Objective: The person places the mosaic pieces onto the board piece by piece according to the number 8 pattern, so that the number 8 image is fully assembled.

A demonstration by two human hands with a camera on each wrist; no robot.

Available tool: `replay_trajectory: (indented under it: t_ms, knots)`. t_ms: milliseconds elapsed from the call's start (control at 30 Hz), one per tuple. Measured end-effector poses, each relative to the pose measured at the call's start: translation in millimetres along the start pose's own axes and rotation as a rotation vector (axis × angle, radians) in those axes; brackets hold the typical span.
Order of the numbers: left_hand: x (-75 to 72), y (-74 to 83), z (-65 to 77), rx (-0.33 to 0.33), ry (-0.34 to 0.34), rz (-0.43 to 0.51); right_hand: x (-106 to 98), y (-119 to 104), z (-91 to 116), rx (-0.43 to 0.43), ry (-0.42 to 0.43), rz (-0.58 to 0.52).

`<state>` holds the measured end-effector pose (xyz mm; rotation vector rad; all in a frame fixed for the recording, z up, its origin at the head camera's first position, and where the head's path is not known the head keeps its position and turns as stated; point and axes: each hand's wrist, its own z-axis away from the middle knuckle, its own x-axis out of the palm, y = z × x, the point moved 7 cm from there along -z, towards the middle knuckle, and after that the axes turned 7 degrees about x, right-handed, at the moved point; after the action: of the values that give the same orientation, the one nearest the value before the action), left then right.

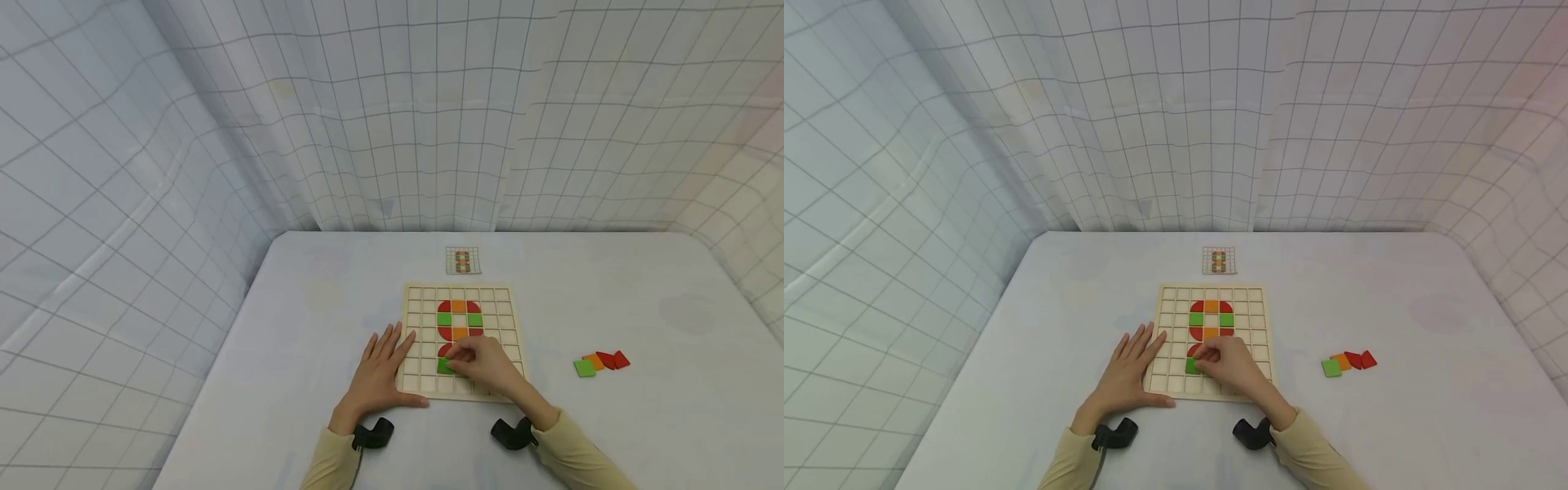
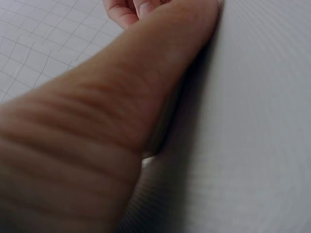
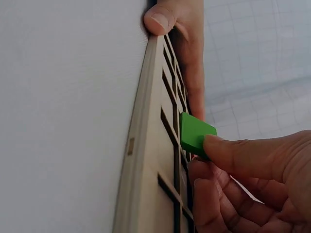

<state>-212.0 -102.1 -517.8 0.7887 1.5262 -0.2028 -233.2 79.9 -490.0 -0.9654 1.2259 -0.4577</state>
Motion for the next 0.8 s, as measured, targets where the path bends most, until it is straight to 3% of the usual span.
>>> replay_trajectory:
  t_ms: [233,500,800]
  knots:
    - [0.1,-0.1,-0.2,0.003,0.004,-0.006,-0.8,-3.4,-3.4,0.001,-0.018,0.015]
    - [1.5,-0.1,0.2,0.000,-0.001,-0.001,1.9,-3.4,-3.4,-0.007,0.032,0.089]
    - [2.2,-0.4,-0.6,0.012,0.013,-0.013,4.3,-3.0,3.7,-0.034,0.026,0.145]
